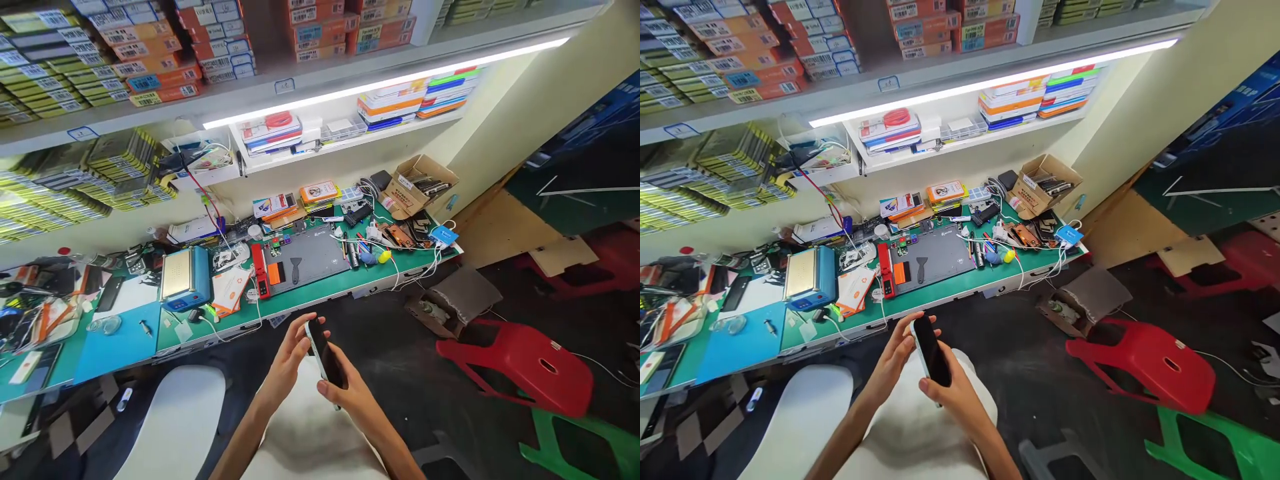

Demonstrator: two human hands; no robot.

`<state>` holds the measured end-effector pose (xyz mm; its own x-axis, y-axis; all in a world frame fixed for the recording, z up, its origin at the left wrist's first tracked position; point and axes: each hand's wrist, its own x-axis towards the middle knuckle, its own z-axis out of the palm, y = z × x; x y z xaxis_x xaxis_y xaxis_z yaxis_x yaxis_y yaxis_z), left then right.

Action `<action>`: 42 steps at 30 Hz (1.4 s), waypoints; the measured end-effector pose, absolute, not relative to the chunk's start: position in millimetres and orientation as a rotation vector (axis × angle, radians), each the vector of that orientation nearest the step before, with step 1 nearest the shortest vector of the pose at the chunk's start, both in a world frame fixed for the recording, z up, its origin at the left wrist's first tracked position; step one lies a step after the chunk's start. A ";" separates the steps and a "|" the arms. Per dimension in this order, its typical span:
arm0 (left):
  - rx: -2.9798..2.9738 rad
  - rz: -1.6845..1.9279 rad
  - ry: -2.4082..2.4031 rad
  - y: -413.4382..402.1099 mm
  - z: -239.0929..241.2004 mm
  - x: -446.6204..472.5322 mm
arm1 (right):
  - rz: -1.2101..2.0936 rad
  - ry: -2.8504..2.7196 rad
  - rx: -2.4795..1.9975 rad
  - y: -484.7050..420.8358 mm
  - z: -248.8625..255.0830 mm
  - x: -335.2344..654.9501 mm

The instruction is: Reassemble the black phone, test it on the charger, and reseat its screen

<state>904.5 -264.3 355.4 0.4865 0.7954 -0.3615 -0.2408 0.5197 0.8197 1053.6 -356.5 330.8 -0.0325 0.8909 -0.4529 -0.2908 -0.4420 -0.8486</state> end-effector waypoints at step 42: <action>0.384 0.613 0.871 -128.9 297.4 921.2 | 1.600 -0.561 -1.567 -213.2 318.0 1046.2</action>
